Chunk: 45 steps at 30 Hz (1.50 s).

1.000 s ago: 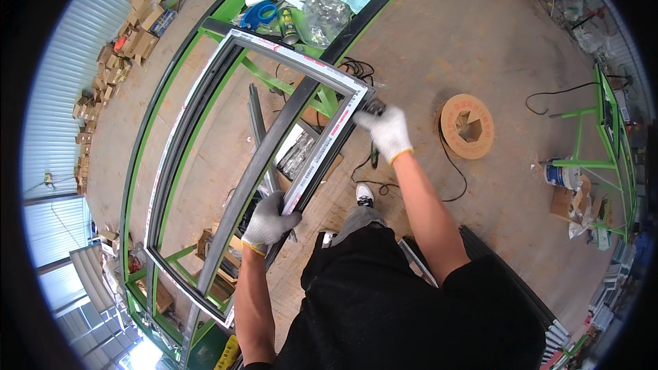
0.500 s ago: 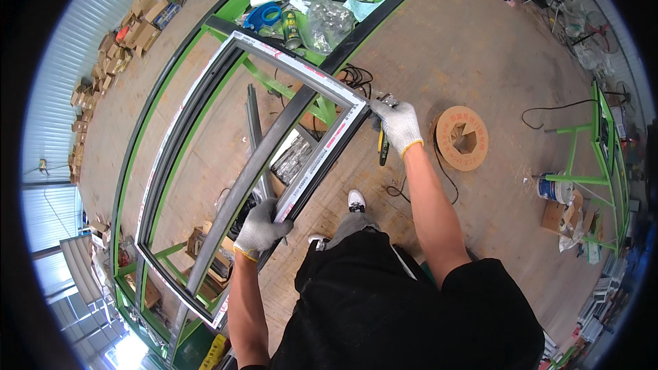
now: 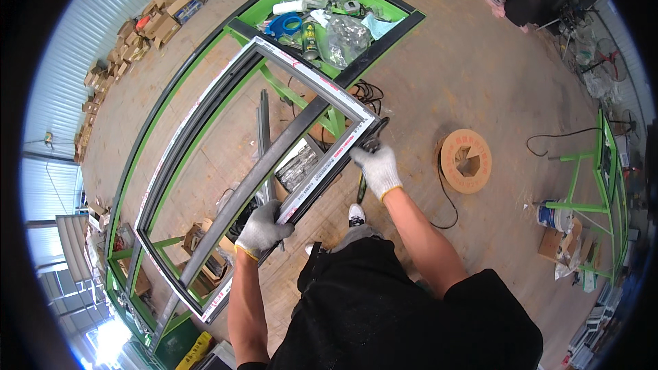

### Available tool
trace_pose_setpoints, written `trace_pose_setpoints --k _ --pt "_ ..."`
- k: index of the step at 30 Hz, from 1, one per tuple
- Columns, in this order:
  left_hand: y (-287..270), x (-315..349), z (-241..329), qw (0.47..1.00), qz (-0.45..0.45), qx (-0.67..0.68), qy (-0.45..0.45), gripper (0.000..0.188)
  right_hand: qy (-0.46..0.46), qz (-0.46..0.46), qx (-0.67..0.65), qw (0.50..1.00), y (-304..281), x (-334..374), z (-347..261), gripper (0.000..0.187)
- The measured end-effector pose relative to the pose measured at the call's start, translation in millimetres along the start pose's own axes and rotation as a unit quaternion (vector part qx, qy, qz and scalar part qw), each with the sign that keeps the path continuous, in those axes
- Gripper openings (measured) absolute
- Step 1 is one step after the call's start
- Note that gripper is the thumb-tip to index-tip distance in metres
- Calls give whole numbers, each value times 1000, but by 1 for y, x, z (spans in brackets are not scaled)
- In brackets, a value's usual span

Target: The person assembles a window frame by inserting a black rubber seal into the frame's groove and securing it with a handheld tool. They then retrieve a long black cable, cut it with pliers, and continue working on the frame assembly.

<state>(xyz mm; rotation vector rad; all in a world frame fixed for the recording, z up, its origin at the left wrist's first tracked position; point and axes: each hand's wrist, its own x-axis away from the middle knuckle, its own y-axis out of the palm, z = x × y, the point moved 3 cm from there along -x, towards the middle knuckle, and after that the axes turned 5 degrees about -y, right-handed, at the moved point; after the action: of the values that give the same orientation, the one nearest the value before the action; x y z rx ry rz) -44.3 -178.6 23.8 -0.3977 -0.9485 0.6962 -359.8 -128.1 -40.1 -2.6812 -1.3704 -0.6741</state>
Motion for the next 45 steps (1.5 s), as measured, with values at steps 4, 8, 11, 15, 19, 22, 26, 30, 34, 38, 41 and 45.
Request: trace_pose_setpoints --k 4,8,11,15,19,22,26,30,34,38,41,45 --pt "-5 51 7 957 256 -38 130 40 -55 -176 377 908 -3 33 -27 39" --pt "8 127 -38 900 383 173 -114 15 -213 -168 475 837 0 37 -77 42" --pt "47 162 -70 924 198 139 -298 42 -289 -216 558 747 13 9 -102 54" --pt "105 147 -88 838 169 444 -268 51 -267 -298 685 609 23 -13 -100 58" --pt "129 110 -107 565 234 774 -165 51 -242 -306 699 599 15 2 -98 50" --pt "113 91 -120 586 231 765 -136 48 -208 -318 678 629 4 27 -101 43" --pt "76 58 -123 647 216 720 -129 45 -158 -315 623 698 3 70 -95 34" --pt "76 23 -98 709 198 668 -110 43 -125 -377 510 763 34 109 -72 33" --pt "95 23 -79 701 195 677 -115 35 -94 -434 429 787 66 133 -52 44" --pt "114 54 -67 735 200 636 -124 39 -78 -444 335 827 77 148 -41 45" --pt "125 81 -66 736 187 633 -153 40 -121 -421 338 833 77 152 -41 44" --pt "122 98 -81 778 213 567 -168 48 57 -398 209 891 63 152 -42 36"
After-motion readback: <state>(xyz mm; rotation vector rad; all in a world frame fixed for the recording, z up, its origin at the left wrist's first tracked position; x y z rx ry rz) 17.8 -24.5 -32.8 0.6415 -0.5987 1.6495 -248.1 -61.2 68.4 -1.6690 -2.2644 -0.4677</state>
